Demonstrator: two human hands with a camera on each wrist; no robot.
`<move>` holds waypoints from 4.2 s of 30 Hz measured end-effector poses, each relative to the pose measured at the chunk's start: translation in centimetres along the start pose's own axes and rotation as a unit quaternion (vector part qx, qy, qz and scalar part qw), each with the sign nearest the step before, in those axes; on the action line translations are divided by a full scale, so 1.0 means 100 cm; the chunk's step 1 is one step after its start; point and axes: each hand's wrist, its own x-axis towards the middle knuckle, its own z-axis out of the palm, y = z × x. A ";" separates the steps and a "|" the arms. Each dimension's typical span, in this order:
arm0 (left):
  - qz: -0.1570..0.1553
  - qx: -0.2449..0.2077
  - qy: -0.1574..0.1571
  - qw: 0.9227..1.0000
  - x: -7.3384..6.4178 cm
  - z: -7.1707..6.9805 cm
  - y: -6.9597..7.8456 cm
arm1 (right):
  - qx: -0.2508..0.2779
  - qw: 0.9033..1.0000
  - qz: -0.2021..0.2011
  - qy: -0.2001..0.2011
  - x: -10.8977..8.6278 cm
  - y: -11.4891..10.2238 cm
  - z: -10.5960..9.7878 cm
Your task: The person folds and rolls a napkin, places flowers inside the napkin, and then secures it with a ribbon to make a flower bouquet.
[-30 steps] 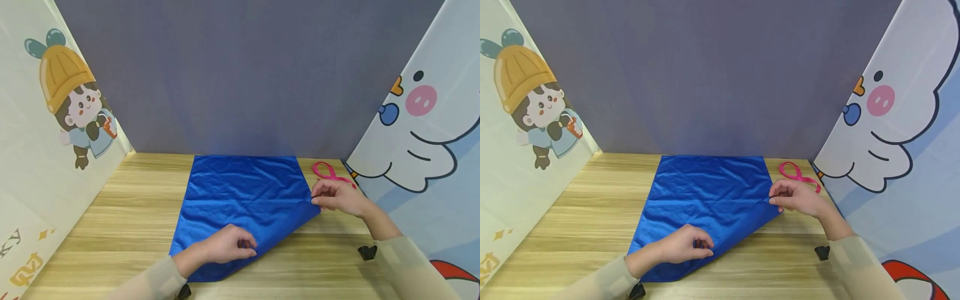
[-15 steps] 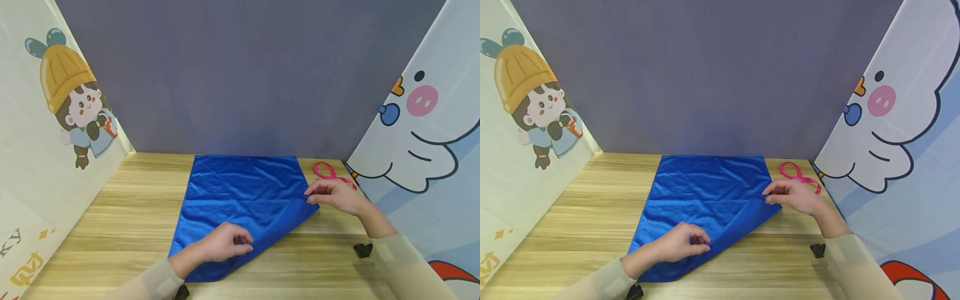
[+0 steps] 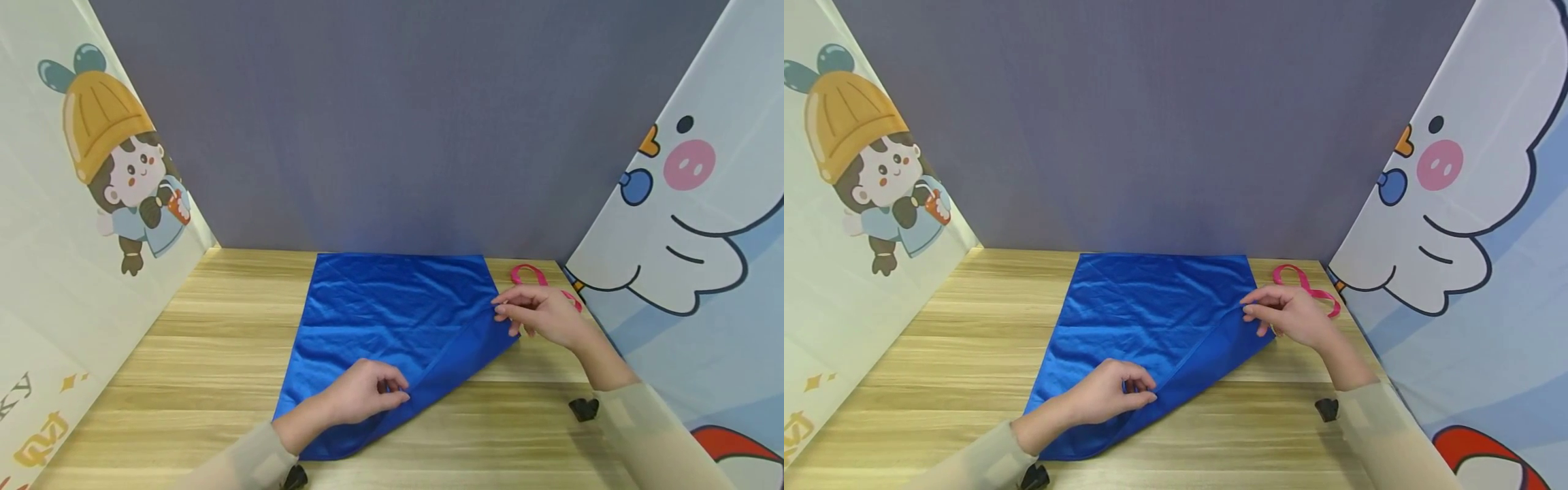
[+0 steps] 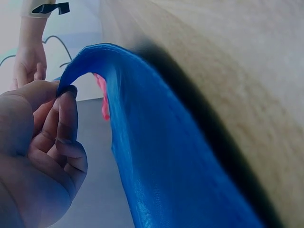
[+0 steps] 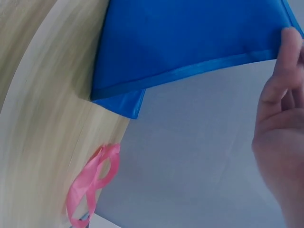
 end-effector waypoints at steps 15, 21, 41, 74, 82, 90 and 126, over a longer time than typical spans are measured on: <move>-0.038 -0.017 0.011 0.999 -0.007 -0.011 -0.001 | 0.081 0.996 0.025 0.036 0.023 0.000 0.018; -0.051 -0.022 0.023 0.998 -0.015 -0.015 -0.005 | 0.125 0.991 0.027 0.034 0.037 0.000 0.023; -0.118 -0.047 0.093 0.988 -0.049 -0.047 -0.017 | 0.161 0.985 0.001 0.062 0.114 -0.025 0.048; -0.280 -0.007 0.190 0.941 -0.069 -0.110 -0.041 | 0.237 0.964 -0.042 0.116 0.252 -0.069 0.134; -0.306 -0.019 0.193 0.932 -0.073 -0.111 -0.058 | 0.237 0.966 0.009 0.108 0.262 -0.047 0.163; -0.340 -0.019 0.184 0.922 -0.074 -0.107 -0.068 | 0.228 0.968 0.033 0.104 0.268 -0.036 0.187; -0.381 0.013 0.174 0.908 -0.070 -0.109 -0.075 | -0.279 0.923 0.169 -0.205 0.231 0.009 0.196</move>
